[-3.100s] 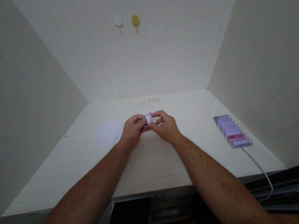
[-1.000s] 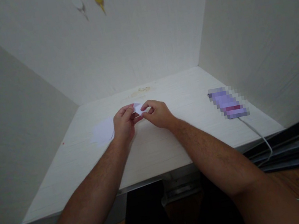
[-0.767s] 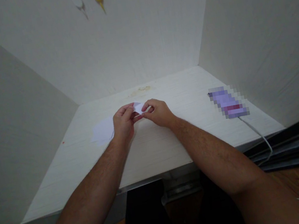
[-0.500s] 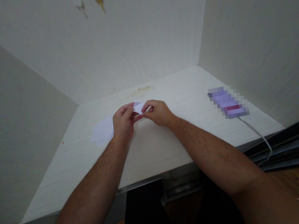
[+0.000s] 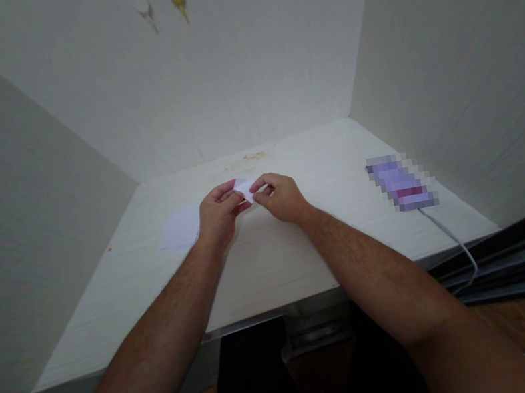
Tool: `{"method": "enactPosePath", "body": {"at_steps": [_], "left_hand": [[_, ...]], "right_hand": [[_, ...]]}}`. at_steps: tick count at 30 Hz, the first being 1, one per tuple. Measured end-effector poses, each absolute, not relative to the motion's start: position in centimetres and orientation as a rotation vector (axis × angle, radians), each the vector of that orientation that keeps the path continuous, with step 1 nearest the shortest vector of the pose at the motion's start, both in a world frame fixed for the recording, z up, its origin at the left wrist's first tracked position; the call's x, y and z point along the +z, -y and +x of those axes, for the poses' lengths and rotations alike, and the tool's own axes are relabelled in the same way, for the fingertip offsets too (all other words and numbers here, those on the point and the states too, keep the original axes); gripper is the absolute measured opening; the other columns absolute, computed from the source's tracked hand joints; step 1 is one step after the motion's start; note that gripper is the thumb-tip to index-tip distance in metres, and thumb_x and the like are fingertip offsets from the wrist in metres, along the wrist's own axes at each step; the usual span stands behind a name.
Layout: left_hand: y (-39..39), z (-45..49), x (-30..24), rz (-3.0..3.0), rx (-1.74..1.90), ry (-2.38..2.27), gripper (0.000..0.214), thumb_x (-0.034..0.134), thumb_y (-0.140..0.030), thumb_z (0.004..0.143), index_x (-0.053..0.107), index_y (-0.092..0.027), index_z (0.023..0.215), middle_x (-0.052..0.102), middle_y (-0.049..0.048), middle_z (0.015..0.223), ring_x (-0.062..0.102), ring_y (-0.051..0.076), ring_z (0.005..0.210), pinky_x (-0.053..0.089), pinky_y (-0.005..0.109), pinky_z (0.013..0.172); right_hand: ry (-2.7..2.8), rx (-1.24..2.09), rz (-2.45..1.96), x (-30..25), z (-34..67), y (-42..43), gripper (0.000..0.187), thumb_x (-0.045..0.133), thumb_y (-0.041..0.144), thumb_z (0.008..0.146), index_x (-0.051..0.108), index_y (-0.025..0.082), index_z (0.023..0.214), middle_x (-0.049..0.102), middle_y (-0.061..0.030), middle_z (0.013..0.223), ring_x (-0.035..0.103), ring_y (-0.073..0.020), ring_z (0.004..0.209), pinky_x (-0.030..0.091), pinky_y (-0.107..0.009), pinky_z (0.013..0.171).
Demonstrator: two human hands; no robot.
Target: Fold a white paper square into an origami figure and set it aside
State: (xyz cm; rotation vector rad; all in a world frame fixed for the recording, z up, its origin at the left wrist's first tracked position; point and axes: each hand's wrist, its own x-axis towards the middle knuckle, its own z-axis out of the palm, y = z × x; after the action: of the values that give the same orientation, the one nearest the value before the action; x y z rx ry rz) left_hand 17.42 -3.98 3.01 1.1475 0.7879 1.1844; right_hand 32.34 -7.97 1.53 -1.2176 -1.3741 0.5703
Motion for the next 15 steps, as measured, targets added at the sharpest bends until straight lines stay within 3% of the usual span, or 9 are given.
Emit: {"method": "enactPosePath", "body": {"at_steps": [3, 6, 15], "left_hand": [[3.98, 17.45, 3.04, 1.144, 1.183, -0.795, 0.041, 0.077, -0.019, 0.059, 0.066, -0.013, 0.098, 0.07, 0.0062, 0.085, 0.066, 0.013, 0.07, 0.059, 0.035, 0.076], [4.01, 17.43, 3.04, 1.145, 1.181, -0.787, 0.042, 0.078, -0.019, 0.06, 0.067, -0.013, 0.1, 0.07, 0.0066, 0.084, 0.066, 0.014, 0.071, 0.059, 0.037, 0.079], [4.2, 17.37, 2.95, 1.163, 1.153, -0.749, 0.045, 0.078, -0.02, 0.062, 0.068, -0.012, 0.105, 0.072, 0.0104, 0.094, 0.069, 0.017, 0.081, 0.058, 0.042, 0.087]], "right_hand": [[1.447, 0.404, -1.178, 1.57, 32.53, 7.99, 0.008, 0.067, 0.022, 0.073, 0.069, 0.019, 0.08, 0.065, -0.0021, 0.084, 0.056, -0.0114, 0.065, 0.048, -0.028, 0.064], [1.495, 0.293, -1.161, 1.86, 32.65, 8.1, 0.005, 0.068, 0.02, 0.073, 0.07, 0.02, 0.077, 0.061, -0.0015, 0.08, 0.052, -0.0117, 0.066, 0.046, -0.028, 0.065], [1.444, 0.43, -1.232, 1.86, 32.52, 8.13, 0.007, 0.071, 0.023, 0.072, 0.07, 0.019, 0.077, 0.061, -0.0002, 0.075, 0.05, -0.0112, 0.063, 0.043, -0.028, 0.062]]}}
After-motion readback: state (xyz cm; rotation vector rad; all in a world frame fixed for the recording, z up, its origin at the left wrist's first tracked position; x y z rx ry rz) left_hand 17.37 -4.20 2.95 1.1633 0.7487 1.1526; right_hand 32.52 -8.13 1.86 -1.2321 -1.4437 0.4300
